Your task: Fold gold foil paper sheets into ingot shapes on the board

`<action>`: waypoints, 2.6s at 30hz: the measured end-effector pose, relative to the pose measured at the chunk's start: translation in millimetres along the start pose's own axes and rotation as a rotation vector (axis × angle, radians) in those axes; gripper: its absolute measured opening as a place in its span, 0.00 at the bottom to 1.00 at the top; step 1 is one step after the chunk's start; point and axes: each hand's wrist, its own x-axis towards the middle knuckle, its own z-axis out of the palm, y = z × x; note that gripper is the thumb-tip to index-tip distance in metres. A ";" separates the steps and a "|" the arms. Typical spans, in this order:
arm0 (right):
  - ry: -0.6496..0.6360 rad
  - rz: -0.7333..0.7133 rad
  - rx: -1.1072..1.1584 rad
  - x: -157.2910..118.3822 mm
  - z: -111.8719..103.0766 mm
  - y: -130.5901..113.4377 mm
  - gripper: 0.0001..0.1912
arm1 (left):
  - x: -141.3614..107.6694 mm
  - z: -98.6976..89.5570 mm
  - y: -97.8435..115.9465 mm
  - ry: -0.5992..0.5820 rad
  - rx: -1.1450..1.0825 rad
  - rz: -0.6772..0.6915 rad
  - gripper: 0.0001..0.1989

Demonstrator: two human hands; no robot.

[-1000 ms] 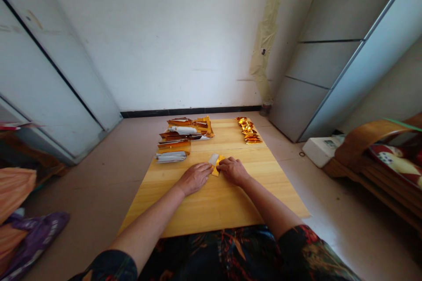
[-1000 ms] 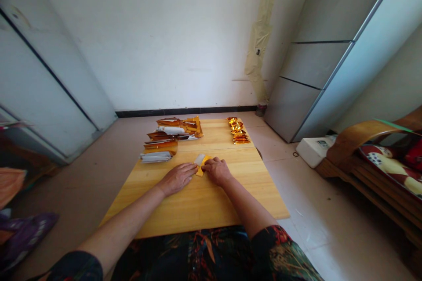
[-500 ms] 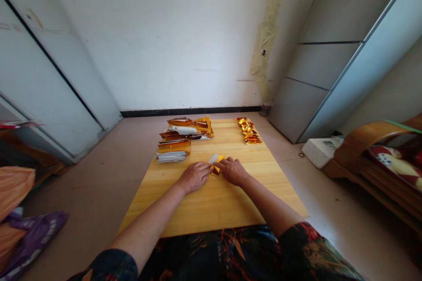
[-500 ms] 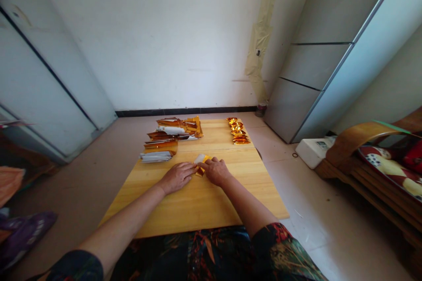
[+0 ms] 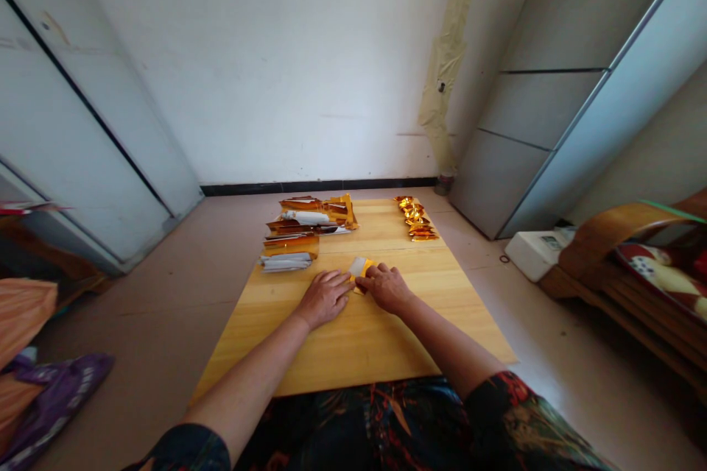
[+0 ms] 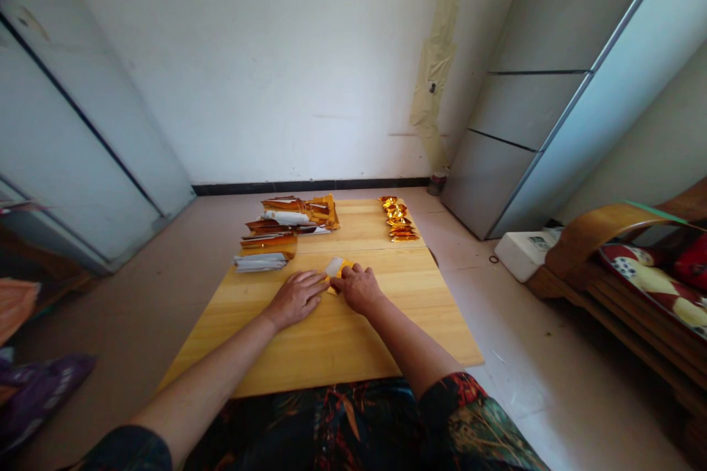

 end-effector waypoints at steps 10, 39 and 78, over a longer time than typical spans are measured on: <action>0.002 -0.003 0.037 3.7 0.2 3.0 0.16 | 2.9 5.3 5.3 0.059 -0.053 -0.003 0.19; 0.021 -0.001 0.181 -0.5 -2.4 11.9 0.15 | 20.4 1.9 14.4 0.088 -0.046 -0.080 0.04; 0.259 -0.158 0.283 15.9 32.9 20.5 0.10 | 9.7 3.4 12.1 0.099 -0.122 -0.059 0.10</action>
